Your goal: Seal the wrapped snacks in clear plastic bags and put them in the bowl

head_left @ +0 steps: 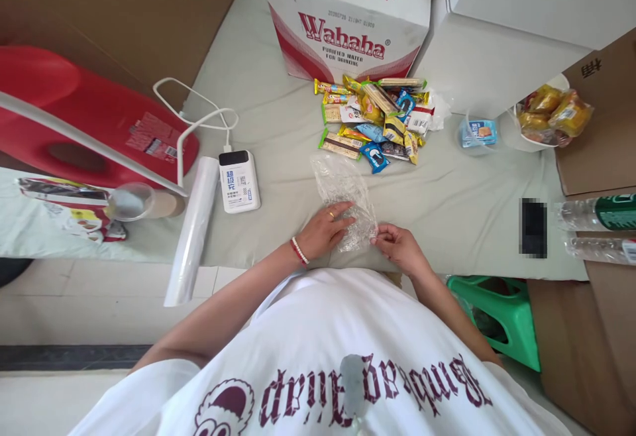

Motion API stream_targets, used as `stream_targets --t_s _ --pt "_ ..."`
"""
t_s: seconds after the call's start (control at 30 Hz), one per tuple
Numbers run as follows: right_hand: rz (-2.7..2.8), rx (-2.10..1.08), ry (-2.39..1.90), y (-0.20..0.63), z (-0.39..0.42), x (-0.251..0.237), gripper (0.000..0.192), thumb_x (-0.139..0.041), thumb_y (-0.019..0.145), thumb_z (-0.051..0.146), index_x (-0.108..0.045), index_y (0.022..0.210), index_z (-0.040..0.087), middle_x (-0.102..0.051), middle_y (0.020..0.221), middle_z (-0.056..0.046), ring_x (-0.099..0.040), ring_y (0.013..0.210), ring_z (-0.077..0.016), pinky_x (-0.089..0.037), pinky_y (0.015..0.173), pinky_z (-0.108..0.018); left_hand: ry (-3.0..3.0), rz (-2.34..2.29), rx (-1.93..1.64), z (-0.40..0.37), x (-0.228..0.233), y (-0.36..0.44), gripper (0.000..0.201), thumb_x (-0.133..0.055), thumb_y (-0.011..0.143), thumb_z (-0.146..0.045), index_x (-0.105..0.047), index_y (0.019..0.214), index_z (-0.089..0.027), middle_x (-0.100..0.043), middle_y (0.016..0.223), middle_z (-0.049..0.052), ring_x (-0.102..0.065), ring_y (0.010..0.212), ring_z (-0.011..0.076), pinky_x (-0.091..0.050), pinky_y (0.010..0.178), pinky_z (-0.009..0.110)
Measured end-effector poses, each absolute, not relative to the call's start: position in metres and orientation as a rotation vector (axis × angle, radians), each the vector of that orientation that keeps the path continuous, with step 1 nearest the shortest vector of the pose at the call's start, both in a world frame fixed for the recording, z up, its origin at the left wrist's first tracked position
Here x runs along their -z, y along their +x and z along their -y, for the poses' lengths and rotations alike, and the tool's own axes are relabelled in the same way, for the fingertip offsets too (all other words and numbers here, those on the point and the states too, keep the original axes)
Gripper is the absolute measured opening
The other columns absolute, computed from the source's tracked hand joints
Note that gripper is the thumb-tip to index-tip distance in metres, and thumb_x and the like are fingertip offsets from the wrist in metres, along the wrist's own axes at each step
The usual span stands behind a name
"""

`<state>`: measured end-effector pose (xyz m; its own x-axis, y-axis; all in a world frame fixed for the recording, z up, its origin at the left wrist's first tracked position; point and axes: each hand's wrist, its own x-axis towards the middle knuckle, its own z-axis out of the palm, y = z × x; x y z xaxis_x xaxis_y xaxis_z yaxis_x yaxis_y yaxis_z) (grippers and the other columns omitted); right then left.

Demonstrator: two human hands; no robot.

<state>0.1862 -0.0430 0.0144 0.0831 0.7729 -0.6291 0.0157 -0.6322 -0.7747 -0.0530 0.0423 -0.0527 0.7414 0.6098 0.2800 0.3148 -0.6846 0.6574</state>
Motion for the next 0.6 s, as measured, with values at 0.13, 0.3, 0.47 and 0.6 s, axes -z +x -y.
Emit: stream_targets --t_s 0.13,0.3,0.47,0.6 --pt "0.737 -1.554 -1.753 0.19 0.045 -0.014 0.037 -0.084 0.062 0.048 -0.071 0.081 0.019 -0.065 0.067 0.002 -0.036 0.048 -0.0067 -0.026 0.046 -0.024 2.248 -0.709 -0.634 -0.047 0.049 -0.059 0.034 -0.06 0.094 -0.02 -0.07 0.127 -0.02 -0.051 0.158 0.016 -0.051 0.143 0.0294 -0.051 0.113 0.051" --pt "0.688 -1.637 -1.724 0.196 0.047 -0.014 0.04 -0.085 0.062 0.05 -0.072 0.083 0.019 -0.068 0.072 0.0 -0.035 0.047 -0.006 -0.022 0.043 -0.024 2.126 -0.758 -0.692 -0.049 0.035 -0.064 0.039 -0.056 0.088 -0.009 -0.072 0.121 -0.022 -0.054 0.154 0.013 -0.056 0.137 0.0246 -0.054 0.108 0.046" --pt "0.691 -1.634 -1.756 0.192 0.053 -0.01 0.041 -0.084 0.064 0.055 -0.07 0.084 0.022 -0.067 0.073 0.0 -0.036 0.047 -0.0076 -0.023 0.042 -0.024 1.984 -1.174 -1.001 -0.052 0.016 -0.062 0.031 -0.05 0.08 -0.003 -0.073 0.087 -0.022 -0.072 0.111 0.006 -0.064 0.106 0.0208 -0.055 0.097 0.042" --pt "1.107 -1.476 -1.882 0.207 0.052 -0.017 0.034 -0.07 0.079 0.058 -0.072 0.076 0.024 -0.066 0.069 -0.002 -0.045 0.052 -0.0146 -0.036 0.049 -0.031 2.004 -1.305 -1.024 -0.065 0.015 -0.06 0.032 -0.048 0.081 -0.003 -0.073 0.09 -0.021 -0.071 0.104 0.006 -0.062 0.1 0.0204 -0.054 0.093 0.04"
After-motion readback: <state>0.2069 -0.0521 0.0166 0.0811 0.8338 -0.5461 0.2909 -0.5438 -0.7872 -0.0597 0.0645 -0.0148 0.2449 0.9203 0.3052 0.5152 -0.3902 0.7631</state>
